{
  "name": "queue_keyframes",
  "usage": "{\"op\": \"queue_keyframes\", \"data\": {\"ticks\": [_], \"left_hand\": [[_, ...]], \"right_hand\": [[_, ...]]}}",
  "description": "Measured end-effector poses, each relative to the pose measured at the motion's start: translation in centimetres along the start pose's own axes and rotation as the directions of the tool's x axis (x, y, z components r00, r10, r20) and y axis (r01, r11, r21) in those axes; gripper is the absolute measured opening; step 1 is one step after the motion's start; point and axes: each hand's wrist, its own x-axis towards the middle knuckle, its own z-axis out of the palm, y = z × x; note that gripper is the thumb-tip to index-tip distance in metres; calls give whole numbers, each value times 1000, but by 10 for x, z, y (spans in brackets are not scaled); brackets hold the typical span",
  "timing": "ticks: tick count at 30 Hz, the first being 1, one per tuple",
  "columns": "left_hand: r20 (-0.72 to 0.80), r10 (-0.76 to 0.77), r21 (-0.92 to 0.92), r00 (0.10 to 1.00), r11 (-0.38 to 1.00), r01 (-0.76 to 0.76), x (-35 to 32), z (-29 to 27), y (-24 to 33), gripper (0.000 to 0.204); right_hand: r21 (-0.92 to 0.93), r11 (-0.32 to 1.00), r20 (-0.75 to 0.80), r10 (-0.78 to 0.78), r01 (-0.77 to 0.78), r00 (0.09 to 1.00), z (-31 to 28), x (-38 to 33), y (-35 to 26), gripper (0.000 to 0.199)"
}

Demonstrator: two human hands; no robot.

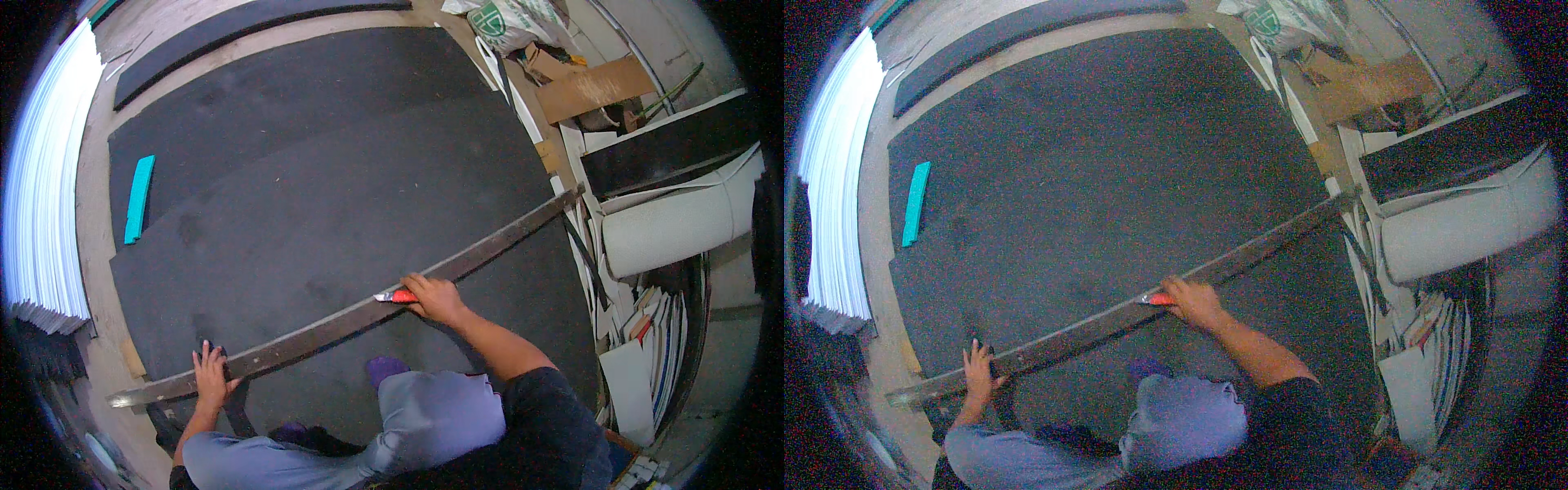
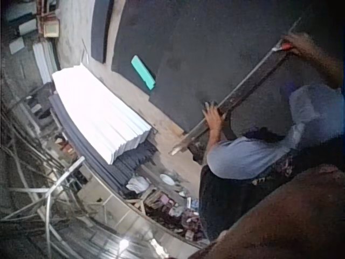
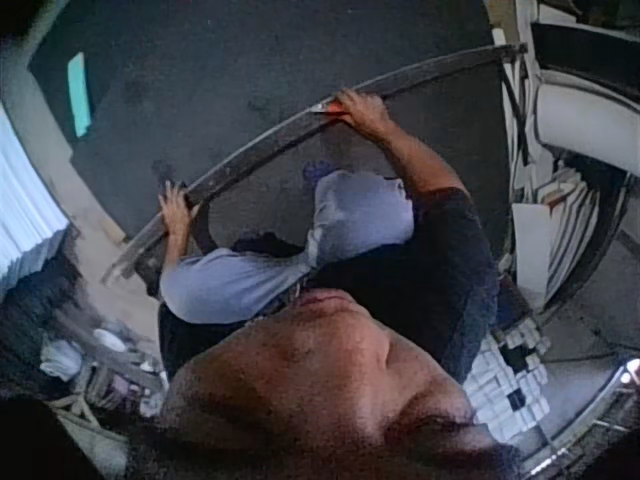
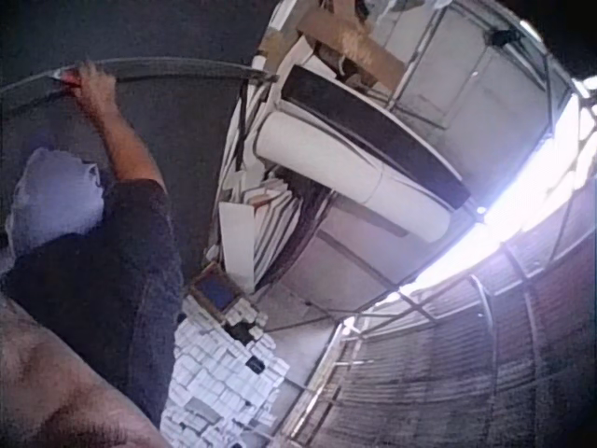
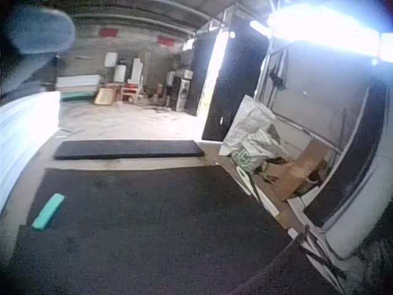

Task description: The person sits on the floor and uses a utility knife and a long metal straightedge to cut a large black sheet into strips. They measure and mark the sheet using a small green template, then score and snap the material along the straightedge. The cut strips are set aside on the floor.

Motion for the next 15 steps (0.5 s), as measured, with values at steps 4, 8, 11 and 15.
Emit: {"op": "queue_keyframes", "data": {"ticks": [4, 8, 11, 15], "left_hand": [[-109, 53, -10, 993, 998, -54, 44, -22, -16, 79], [-144, -13, -16, 989, 1000, 11, 77, -43, -23, 79], [-123, -14, 18, 992, 1000, 17, 93, -43, -32, 78], [-139, -19, 13, 990, 1000, 21, 96, -23, -44, 86]], "right_hand": [[-6, 1000, -136, -31, 31, 990, -29, 44, 13, 68], [-34, 999, -141, -22, 18, 990, -54, 85, 21, 71], [4, 1000, -151, 5, -4, 988, -46, 107, 29, 72], [58, 996, -33, 73, -71, 997, -43, 124, 35, 76]]}}
